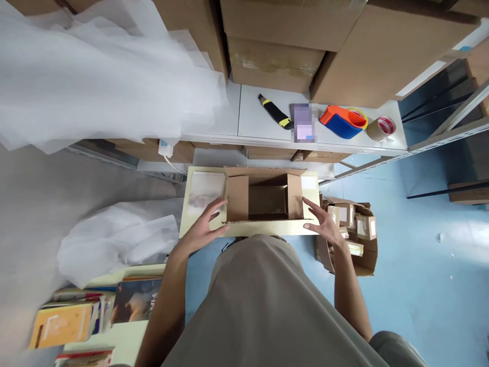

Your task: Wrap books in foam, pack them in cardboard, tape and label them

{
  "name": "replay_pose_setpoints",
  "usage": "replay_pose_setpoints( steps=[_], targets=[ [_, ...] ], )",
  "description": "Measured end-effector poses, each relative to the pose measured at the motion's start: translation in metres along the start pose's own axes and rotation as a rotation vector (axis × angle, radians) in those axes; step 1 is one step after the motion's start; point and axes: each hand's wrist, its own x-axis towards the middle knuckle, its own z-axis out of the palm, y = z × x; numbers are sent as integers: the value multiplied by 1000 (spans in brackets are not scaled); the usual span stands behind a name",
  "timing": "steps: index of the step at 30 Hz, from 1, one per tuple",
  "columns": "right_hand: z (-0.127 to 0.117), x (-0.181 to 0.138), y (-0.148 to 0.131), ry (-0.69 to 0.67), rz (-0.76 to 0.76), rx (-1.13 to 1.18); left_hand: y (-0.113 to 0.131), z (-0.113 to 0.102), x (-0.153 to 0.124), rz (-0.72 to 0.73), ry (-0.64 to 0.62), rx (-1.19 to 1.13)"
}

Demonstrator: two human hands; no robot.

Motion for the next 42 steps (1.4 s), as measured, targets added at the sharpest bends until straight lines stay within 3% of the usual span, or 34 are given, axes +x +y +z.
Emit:
replay_pose_setpoints(
  steps=[3,10,13,21,25,29,36,42],
  targets=[
    [7,8,3,25,3,-41,6,11,8,5,-8,42],
    [19,33,23,307,2,-248,-7,29,42,38,263,261],
    [21,46,31,380,-18,-315,-12,28,53,44,302,332],
    [16,55,33,310,-3,-328,20,16,79,232,197,367],
    [14,53,31,313,-28,-307,31,18,82,226,223,336],
    [16,51,31,323,-116,-320,22,21,73,236,331,336],
    [20,55,40,298,-150,-326,-11,30,59,201,331,281],
    [23,54,43,329,-115,-237,-17,40,58,158,373,236]
  ],
)
